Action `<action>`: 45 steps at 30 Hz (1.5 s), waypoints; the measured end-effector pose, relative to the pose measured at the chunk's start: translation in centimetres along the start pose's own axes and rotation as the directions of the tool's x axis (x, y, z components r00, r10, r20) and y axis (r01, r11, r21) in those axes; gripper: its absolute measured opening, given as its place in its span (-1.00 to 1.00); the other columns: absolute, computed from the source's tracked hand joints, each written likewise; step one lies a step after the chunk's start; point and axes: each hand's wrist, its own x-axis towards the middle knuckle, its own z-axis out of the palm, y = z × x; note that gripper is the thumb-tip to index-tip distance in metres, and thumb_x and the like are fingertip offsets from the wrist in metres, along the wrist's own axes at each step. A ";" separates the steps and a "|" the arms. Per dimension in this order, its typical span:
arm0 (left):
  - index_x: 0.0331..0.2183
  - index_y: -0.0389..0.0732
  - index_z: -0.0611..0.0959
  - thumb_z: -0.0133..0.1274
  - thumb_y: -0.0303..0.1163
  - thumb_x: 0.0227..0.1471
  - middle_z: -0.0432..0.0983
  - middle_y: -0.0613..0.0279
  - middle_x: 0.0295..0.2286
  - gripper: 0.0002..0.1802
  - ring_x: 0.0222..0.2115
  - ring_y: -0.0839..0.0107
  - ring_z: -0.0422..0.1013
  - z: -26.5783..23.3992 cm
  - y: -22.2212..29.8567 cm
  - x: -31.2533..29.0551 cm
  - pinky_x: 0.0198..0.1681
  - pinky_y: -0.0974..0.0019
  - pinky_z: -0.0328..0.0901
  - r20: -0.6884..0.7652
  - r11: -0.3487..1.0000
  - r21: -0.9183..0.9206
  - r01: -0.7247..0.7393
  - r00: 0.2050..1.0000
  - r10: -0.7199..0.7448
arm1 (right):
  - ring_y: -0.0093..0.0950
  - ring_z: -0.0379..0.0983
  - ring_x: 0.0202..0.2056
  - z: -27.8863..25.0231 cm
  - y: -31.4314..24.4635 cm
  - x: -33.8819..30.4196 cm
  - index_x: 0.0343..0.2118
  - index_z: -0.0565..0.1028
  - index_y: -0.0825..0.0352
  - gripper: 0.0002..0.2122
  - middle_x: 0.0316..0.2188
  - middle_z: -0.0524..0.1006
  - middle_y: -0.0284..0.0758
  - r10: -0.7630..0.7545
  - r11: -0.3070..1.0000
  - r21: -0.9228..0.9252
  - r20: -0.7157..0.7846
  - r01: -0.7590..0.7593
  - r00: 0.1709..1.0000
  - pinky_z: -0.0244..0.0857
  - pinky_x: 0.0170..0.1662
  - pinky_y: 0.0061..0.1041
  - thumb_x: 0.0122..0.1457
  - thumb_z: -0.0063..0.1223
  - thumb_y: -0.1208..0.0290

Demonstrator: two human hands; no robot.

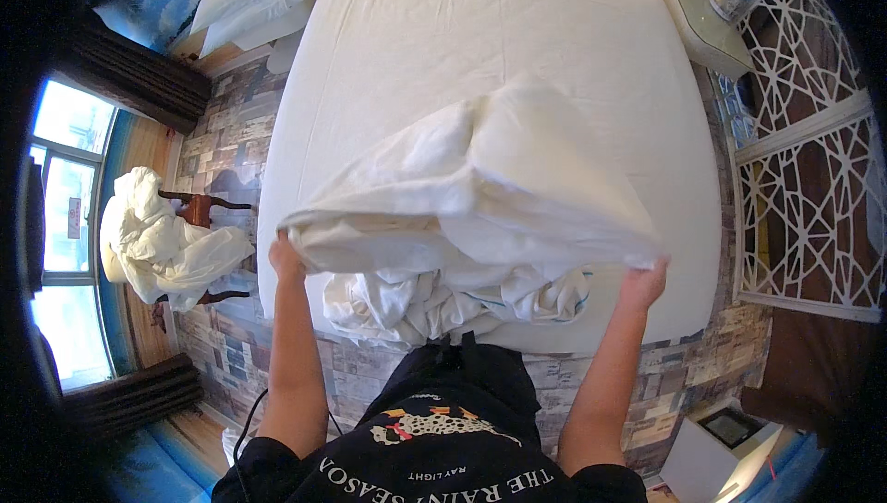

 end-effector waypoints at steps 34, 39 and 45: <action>-0.26 -0.25 0.53 0.05 -0.27 0.01 0.52 -0.11 -0.32 -0.71 -0.26 0.01 0.45 12.4 31.6 -6.7 -0.21 0.12 0.30 0.386 0.817 -0.264 -0.512 0.720 0.576 | -0.17 0.46 -0.29 31.4 8.2 -1.8 -0.27 0.46 0.36 -0.78 -0.36 0.53 -0.13 -0.236 0.173 -0.570 0.768 0.803 0.596 0.30 -0.21 -0.25 0.10 -0.18 0.41; 0.07 -0.37 0.25 0.12 -0.31 0.00 0.29 -0.14 0.00 -0.33 0.03 0.09 0.25 14.7 34.7 -6.7 0.10 0.23 0.12 0.096 0.516 -0.513 -0.686 0.551 0.829 | -0.39 0.35 -0.06 34.3 8.0 -7.0 0.09 0.28 0.35 -0.55 -0.05 0.40 -0.20 -0.227 0.602 -0.233 0.867 0.763 0.444 0.23 0.00 -0.45 0.16 0.04 0.33; -0.17 -0.24 0.55 0.14 -0.27 -0.06 0.43 -0.09 -0.13 -0.61 -0.05 0.01 0.32 17.1 13.3 -14.7 0.06 0.11 0.18 0.596 0.757 -0.235 -0.610 0.524 0.608 | -0.43 0.49 -0.28 12.4 17.8 -9.2 -0.22 0.49 0.34 -0.73 -0.37 0.56 -0.24 0.474 0.397 -0.770 0.638 0.500 0.606 0.32 -0.16 -0.45 0.17 0.01 0.21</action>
